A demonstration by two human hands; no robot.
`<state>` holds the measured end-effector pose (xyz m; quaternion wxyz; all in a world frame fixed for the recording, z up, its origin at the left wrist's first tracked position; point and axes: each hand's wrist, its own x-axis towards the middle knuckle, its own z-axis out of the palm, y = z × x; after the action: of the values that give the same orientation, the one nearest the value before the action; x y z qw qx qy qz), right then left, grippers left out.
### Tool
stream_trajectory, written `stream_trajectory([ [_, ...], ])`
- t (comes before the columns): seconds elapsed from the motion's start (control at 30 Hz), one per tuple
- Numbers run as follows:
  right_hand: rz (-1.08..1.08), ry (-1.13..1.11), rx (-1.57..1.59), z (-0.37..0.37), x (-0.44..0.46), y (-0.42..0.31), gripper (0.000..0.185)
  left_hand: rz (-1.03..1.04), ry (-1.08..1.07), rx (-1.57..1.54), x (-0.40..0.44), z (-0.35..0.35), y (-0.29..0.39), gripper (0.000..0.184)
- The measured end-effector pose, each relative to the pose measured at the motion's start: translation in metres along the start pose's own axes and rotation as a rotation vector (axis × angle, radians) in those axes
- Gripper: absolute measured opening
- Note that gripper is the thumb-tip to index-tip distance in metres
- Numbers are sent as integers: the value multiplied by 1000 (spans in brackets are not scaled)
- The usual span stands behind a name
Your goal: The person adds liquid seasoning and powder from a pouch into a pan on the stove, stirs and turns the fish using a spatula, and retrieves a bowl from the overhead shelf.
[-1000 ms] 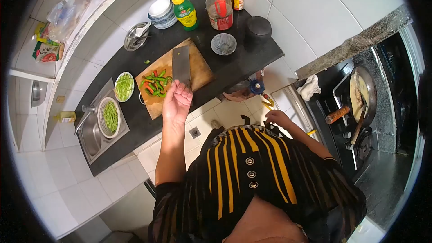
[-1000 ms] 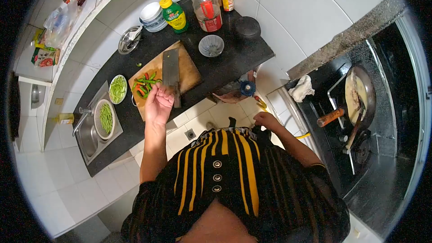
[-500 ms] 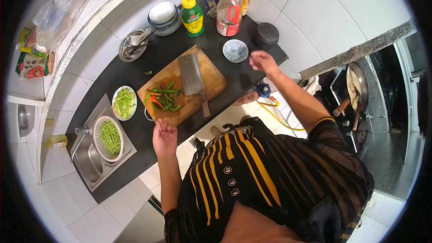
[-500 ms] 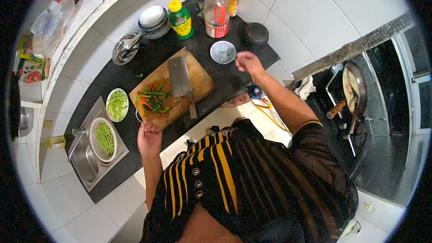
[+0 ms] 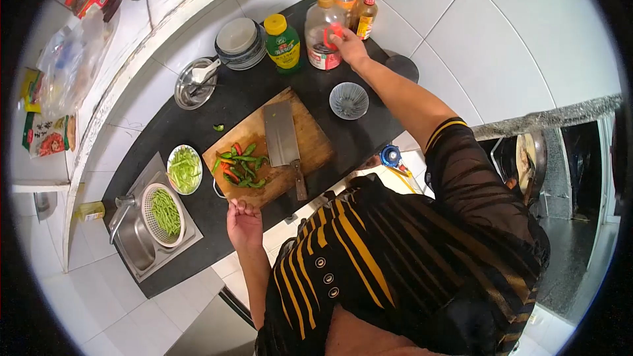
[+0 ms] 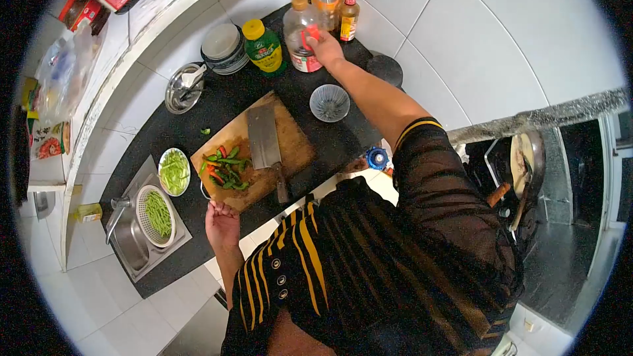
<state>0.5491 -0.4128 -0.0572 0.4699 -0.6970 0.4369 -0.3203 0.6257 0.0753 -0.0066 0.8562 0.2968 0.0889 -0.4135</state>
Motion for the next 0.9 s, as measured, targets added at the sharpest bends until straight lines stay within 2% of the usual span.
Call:
stream_trajectory([
  [0.07,16,-67,115,18,23,16,34,-6,11,8,6,6,-9,12],
  [0.1,-71,-39,129,25,31,23,34,1,16,8,9,12,-13,12],
  [0.13,-72,-44,134,19,29,8,34,-2,36,10,12,20,-19,12],
  [0.2,-7,-213,30,1,18,-20,34,2,49,6,18,29,-26,12],
  [0.23,-104,-154,158,-3,15,-14,29,-4,3,10,22,30,-29,12],
  [0.3,-455,-104,203,-9,37,9,26,21,-76,-7,28,35,-33,12],
  [0.33,-441,-113,-101,-31,27,-18,23,18,-18,6,28,37,-35,11],
  [0.37,-402,-224,123,-44,13,-51,19,14,42,18,30,38,-37,11],
  [0.4,-355,-354,158,-55,15,-63,15,38,17,-3,33,38,-40,11],
  [0.47,-379,-480,131,-81,-13,-137,14,6,38,28,39,35,-44,11],
  [0.57,-442,-525,104,-106,-26,-211,15,9,26,10,45,43,-48,11],
  [0.6,-463,-524,96,-113,-25,-235,15,11,17,18,48,45,-50,11],
  [0.67,-669,-476,133,-121,-11,-281,17,25,-30,4,47,51,-50,11],
  [0.73,-879,-287,93,-121,22,-324,21,35,-26,-9,45,46,-48,10],
  [0.87,-870,-171,242,-108,119,-382,55,115,-19,-85,26,31,-41,12],
  [0.9,-882,-181,247,-102,147,-388,55,138,-2,-102,18,28,-40,12],
])
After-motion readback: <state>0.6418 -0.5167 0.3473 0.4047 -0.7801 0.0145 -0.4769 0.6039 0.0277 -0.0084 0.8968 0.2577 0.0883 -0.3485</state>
